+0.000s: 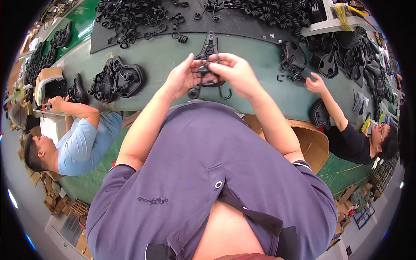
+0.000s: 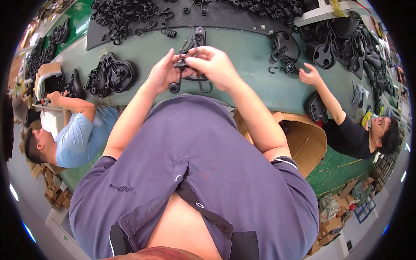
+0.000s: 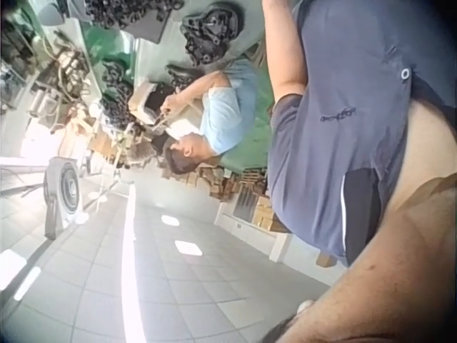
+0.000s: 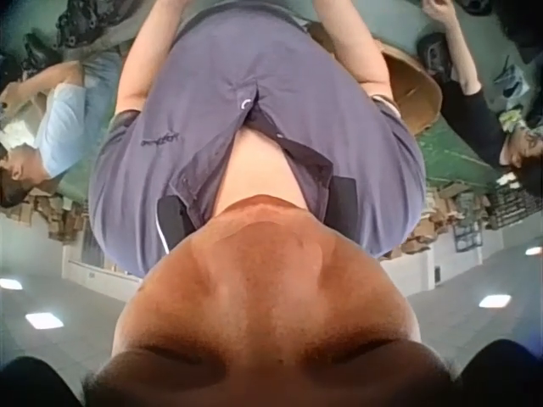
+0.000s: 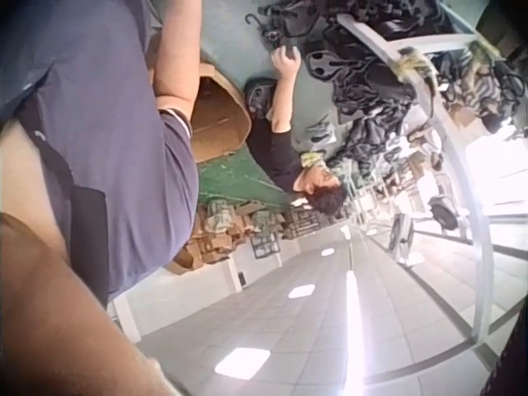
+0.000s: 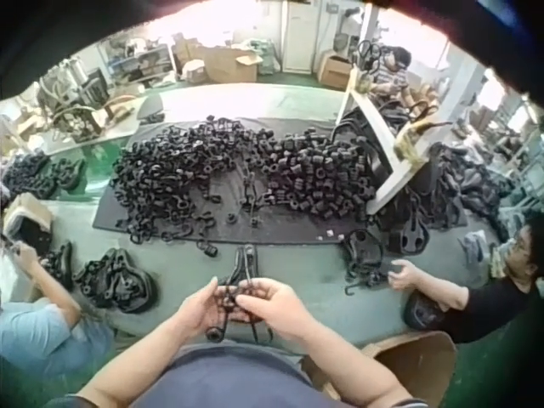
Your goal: Assembling components onto bicycle seat bases and organizing them into large shipping containers.
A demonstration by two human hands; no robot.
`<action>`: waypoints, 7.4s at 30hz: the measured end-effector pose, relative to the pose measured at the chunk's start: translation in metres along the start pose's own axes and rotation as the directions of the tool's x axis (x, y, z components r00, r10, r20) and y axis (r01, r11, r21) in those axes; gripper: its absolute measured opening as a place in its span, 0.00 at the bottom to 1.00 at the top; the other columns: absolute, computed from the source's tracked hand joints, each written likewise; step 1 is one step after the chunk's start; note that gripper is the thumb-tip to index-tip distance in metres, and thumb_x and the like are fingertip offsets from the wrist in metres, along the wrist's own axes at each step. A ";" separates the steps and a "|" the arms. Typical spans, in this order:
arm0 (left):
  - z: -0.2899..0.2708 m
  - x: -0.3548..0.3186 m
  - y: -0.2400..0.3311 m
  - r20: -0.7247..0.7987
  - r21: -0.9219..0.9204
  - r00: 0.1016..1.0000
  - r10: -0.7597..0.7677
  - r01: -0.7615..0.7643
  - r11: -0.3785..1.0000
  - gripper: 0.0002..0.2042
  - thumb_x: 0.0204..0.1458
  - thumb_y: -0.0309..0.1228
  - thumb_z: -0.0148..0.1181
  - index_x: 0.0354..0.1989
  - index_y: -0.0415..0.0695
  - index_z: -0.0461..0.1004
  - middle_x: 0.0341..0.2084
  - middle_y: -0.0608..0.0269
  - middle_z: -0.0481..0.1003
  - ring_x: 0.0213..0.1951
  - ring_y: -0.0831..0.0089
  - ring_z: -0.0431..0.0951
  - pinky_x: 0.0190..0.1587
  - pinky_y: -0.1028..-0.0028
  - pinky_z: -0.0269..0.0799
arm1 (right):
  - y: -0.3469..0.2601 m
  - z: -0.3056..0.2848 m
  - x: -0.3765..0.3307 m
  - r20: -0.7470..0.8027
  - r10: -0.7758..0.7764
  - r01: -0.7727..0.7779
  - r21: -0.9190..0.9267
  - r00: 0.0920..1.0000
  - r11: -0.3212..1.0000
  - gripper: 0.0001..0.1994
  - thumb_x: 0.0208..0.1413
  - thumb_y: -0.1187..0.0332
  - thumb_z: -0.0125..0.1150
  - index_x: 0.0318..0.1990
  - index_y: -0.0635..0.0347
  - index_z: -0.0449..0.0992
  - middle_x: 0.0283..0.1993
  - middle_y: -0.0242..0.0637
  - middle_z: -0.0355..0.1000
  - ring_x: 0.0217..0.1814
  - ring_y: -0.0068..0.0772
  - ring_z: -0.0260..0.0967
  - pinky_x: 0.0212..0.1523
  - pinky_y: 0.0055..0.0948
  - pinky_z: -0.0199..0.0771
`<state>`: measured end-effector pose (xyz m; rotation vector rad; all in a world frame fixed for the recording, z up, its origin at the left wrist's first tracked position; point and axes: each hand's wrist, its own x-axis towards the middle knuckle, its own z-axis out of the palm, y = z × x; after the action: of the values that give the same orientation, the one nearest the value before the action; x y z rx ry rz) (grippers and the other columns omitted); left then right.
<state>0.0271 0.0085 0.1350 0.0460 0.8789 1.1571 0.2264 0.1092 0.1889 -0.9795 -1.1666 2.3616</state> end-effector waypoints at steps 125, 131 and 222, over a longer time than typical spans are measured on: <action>-0.152 0.157 0.083 -0.379 0.925 0.652 0.656 0.267 0.270 0.20 0.54 0.40 0.63 0.47 0.36 0.83 0.43 0.43 0.85 0.49 0.50 0.85 0.56 0.58 0.79 | 0.098 -0.194 0.033 -0.569 -0.104 -0.417 -0.703 0.816 0.577 0.12 0.55 0.63 0.67 0.36 0.65 0.78 0.27 0.41 0.79 0.26 0.33 0.74 0.31 0.34 0.74; -0.185 0.209 0.103 -0.590 0.751 0.758 0.278 0.388 0.535 0.19 0.59 0.41 0.62 0.42 0.34 0.82 0.34 0.44 0.84 0.39 0.63 0.87 0.42 0.60 0.81 | 0.126 -0.204 0.045 -0.573 -0.044 -0.520 -0.770 0.818 0.369 0.24 0.52 0.61 0.64 0.54 0.66 0.77 0.45 0.53 0.81 0.52 0.53 0.80 0.54 0.47 0.79; -0.290 -0.076 0.021 -0.850 0.269 0.465 0.248 -0.022 0.963 0.26 0.66 0.41 0.64 0.66 0.37 0.71 0.53 0.45 0.80 0.50 0.47 0.84 0.41 0.34 0.84 | 0.186 -0.069 0.002 -0.195 0.284 -0.289 -0.895 0.939 0.341 0.26 0.66 0.54 0.66 0.60 0.67 0.77 0.56 0.50 0.81 0.59 0.41 0.80 0.61 0.37 0.78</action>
<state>-0.1785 -0.1581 -0.0079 -0.3520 1.9870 1.2096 0.2754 0.0364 0.0111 -1.6058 -2.6275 1.7425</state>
